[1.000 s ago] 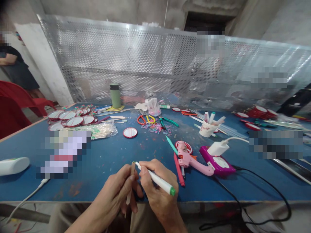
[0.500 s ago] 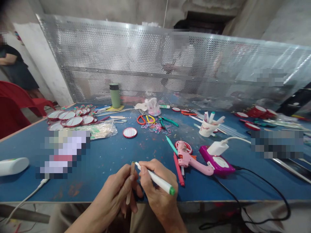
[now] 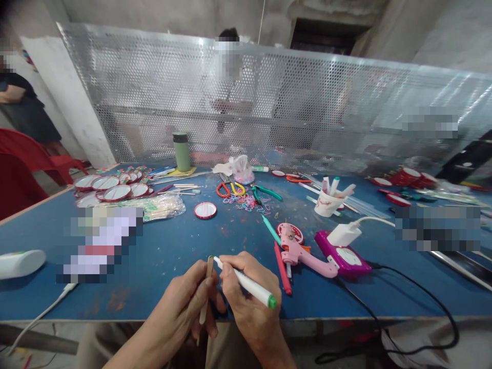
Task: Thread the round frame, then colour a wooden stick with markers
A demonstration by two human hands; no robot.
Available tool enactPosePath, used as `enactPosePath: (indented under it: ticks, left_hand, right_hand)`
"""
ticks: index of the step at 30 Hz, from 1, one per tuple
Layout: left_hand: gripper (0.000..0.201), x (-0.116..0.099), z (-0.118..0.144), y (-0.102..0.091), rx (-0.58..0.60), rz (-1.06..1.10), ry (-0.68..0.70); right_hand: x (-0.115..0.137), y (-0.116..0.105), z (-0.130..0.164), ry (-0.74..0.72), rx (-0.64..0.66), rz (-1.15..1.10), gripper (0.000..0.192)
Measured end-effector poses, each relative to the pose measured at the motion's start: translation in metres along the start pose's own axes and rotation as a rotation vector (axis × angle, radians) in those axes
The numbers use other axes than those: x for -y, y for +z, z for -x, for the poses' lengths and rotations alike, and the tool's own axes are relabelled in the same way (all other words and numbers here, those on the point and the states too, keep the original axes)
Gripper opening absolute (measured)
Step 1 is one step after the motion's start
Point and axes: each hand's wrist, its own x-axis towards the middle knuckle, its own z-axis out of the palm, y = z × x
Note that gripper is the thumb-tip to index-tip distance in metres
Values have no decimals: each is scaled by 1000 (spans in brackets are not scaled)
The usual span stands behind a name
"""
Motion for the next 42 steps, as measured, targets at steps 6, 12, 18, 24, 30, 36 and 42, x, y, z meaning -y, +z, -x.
enactPosePath:
  ticks: [6,12,18,24,30,36,42]
  left_hand:
    - [33,1,0,-1,6,-1,1]
    - [33,-3,0,-2,8,-16,-1]
    - [33,-4,1,-1,8,-13,-1]
    - [33,-4,0,-1,9,-3,-8]
    - [32,-2,0,-1,8,-5,2]
    - [32,-1,1,-1,4,26,-2]
    - [32,2,0,-1,13,37,-12]
  right_hand:
    - [0,0,0,-24,-1,24,15]
    - [0,0,0,-3,-8,25,15]
    - [2,0,0,15,6,27,15]
    - [0,1,1,1,-30,28,14]
    - [2,-1,0,8,9,36,15]
    - [2,-1,0,-15,-2,42,15]
    - [2,0,0,4,15,32,15]
